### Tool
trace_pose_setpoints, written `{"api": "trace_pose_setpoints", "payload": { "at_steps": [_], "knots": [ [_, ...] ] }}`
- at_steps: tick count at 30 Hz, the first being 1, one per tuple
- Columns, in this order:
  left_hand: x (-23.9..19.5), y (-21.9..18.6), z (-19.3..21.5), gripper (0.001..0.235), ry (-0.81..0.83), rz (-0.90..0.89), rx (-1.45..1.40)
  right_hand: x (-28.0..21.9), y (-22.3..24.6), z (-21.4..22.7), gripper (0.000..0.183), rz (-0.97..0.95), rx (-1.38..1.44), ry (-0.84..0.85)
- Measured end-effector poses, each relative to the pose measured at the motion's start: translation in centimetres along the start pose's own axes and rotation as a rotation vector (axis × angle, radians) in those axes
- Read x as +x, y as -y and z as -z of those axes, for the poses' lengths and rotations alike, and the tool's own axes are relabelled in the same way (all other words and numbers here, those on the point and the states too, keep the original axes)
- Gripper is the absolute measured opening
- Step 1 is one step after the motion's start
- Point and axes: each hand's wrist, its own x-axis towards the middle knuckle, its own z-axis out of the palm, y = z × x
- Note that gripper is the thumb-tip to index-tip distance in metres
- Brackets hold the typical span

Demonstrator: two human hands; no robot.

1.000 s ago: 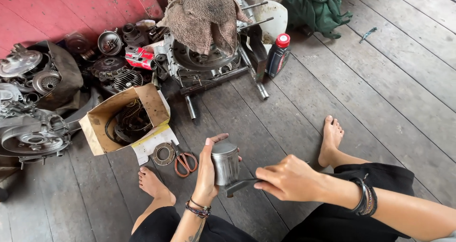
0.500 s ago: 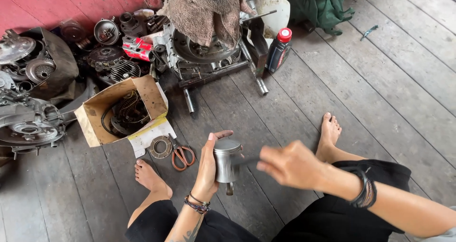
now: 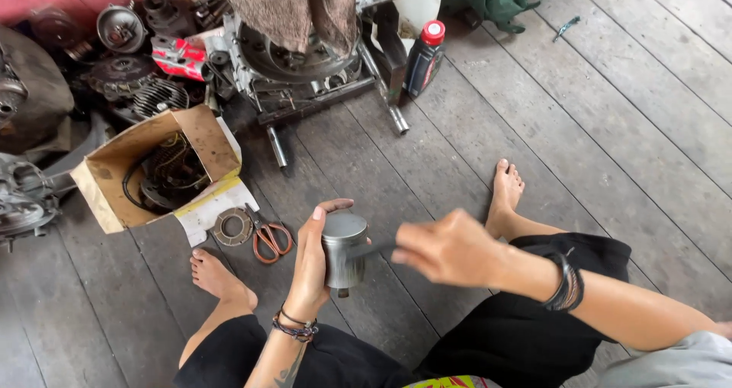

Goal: Cleaning a motorcycle piston and connecting rod using a small brush to remove carbon and grime.

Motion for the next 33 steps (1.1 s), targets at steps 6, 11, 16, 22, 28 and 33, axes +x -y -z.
{"api": "trace_pose_setpoints", "payload": {
  "at_steps": [6,11,16,22,28,33],
  "knots": [
    [0.4,0.8,0.5,0.058,-0.002,0.02,-0.067,-0.5,1.9,-0.8,0.016,0.092,0.056,0.103],
    [0.4,0.7,0.3,0.057,0.013,-0.01,-0.081,0.0,-0.1,0.2,0.014,0.016,0.091,0.075],
    [0.3,0.9,0.4,0.057,0.034,-0.07,-0.11,0.5,1.4,1.4,0.018,0.062,0.151,0.257],
    [0.6,0.9,0.3,0.063,0.089,0.0,-0.157,0.7,0.8,1.5,0.016,-0.105,0.24,0.142],
    [0.0,0.7,0.0,0.054,0.071,-0.118,-0.055,0.6,0.1,2.1,0.011,-0.136,0.175,0.13],
    [0.4,1.1,0.0,0.049,0.058,-0.155,-0.024,0.0,1.7,0.9,0.021,-0.009,0.127,0.311]
  ]
}}
